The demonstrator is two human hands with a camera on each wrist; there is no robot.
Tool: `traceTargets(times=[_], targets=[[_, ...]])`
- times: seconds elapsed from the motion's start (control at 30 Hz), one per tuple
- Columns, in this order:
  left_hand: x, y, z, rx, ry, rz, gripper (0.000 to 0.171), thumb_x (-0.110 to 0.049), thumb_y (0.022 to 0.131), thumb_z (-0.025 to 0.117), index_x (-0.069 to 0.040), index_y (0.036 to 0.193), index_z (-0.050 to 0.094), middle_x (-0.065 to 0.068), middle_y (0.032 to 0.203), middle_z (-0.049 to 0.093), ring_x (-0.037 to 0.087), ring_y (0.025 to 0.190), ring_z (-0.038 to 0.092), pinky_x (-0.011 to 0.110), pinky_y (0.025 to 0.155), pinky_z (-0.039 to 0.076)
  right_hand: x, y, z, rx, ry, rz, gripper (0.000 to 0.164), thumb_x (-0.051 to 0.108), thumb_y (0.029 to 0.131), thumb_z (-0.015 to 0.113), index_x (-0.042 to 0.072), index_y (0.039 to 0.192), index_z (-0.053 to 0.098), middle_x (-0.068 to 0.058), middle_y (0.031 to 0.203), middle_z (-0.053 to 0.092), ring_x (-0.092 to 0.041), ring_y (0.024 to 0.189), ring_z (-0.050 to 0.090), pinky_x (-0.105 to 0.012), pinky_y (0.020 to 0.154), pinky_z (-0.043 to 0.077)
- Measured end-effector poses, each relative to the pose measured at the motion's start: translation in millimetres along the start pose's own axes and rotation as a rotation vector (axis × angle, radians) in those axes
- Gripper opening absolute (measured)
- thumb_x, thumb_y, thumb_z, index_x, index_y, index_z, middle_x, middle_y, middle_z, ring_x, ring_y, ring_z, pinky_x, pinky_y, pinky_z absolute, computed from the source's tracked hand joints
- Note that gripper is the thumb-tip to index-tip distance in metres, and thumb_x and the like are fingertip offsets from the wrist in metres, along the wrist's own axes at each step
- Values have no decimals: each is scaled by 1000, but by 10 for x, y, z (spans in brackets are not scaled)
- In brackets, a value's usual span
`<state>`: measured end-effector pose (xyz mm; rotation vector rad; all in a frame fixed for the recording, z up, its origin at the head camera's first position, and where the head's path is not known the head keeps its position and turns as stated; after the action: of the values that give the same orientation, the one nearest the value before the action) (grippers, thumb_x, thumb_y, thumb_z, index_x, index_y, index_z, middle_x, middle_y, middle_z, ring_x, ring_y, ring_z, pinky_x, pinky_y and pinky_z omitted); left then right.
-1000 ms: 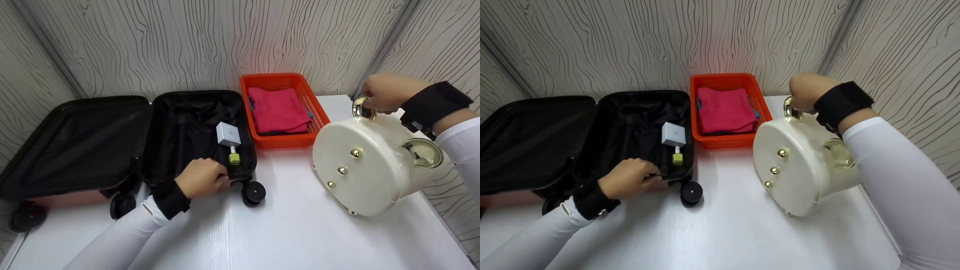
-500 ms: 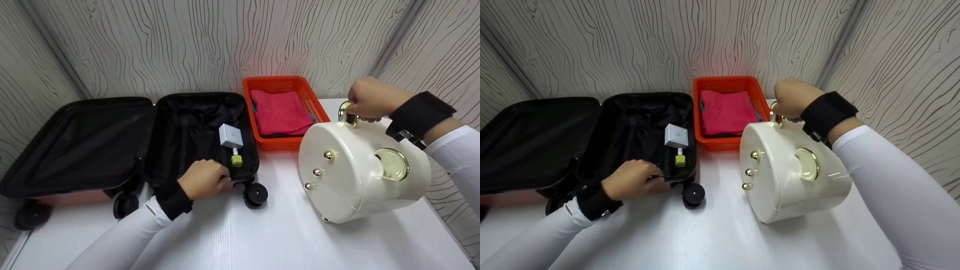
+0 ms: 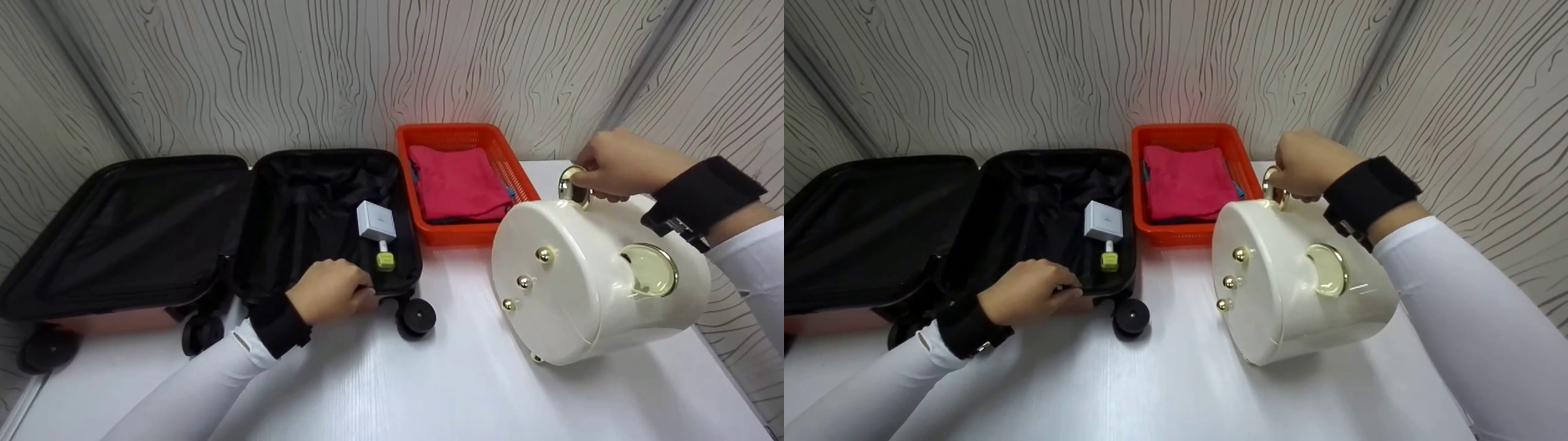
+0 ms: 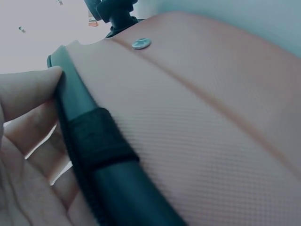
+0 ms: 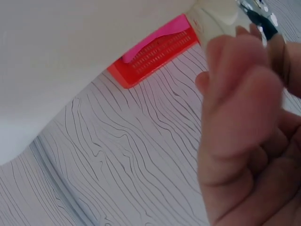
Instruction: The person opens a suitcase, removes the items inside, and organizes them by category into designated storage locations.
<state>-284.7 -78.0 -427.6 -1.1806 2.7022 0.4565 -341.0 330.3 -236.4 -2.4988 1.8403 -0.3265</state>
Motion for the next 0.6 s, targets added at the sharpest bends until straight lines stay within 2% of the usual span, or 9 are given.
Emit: traceTargets(times=[0.1, 0.17, 0.27, 0.37, 0.5, 0.53, 0.6], targets=[[-13, -2, -5, -1, -8, 0, 14, -21, 97, 78, -16, 85, 81, 6, 82, 78, 32, 77, 75, 54, 66, 59, -110, -90, -57, 0, 41, -4, 33, 31, 110, 64, 1, 111, 79, -3, 75, 73, -18, 65, 68, -29, 58, 55], [-20, -5, -1, -1, -13, -3, 14, -21, 97, 77, -16, 84, 81, 6, 82, 78, 32, 76, 75, 54, 66, 59, -230, -172, -104, -17, 52, 5, 41, 38, 111, 64, 1, 124, 77, -5, 85, 77, -17, 73, 71, -28, 64, 56], [-19, -11, 10, -3, -13, -8, 15, -21, 97, 77, -16, 84, 81, 5, 81, 78, 30, 75, 74, 53, 65, 59, -465, -297, -149, -74, 45, 10, 38, 38, 109, 66, 5, 124, 78, -5, 92, 79, -10, 77, 69, -26, 67, 54], [-13, -22, 10, -7, -2, -10, 14, -20, 97, 77, -15, 84, 81, 6, 82, 79, 31, 76, 75, 54, 66, 59, -741, -384, -132, -114, 28, 11, 33, 36, 108, 69, 9, 124, 79, -11, 104, 82, 3, 82, 64, -23, 71, 52], [-10, -21, 6, -10, 8, -14, 13, -21, 98, 77, -14, 88, 83, 8, 86, 80, 33, 81, 77, 55, 68, 60, -1112, -439, 20, -91, 73, 15, 41, 32, 107, 71, 4, 137, 73, -24, 133, 74, 17, 92, 56, -22, 75, 50], [-8, -18, 10, -11, 9, -14, 13, -21, 98, 77, -14, 88, 82, 8, 86, 80, 33, 81, 77, 55, 68, 60, -1188, -450, 81, -85, 97, 13, 43, 30, 106, 71, 3, 140, 70, -18, 136, 75, 17, 94, 56, -21, 75, 51], [-1, -15, 19, -10, 3, -15, 14, -21, 98, 77, -14, 87, 82, 7, 86, 80, 32, 80, 77, 54, 67, 60, -1320, -474, 221, -71, 159, 17, 46, 29, 106, 71, 4, 146, 67, 2, 139, 75, 21, 96, 54, -18, 77, 51]])
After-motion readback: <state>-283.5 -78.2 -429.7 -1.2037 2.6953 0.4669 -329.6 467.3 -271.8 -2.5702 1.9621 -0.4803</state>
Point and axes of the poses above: each hand's wrist, its own y-axis towards the middle knuckle, its own z-axis out of the palm, x = y × z, the point moved 3 cm from there along y, towards the middle knuckle
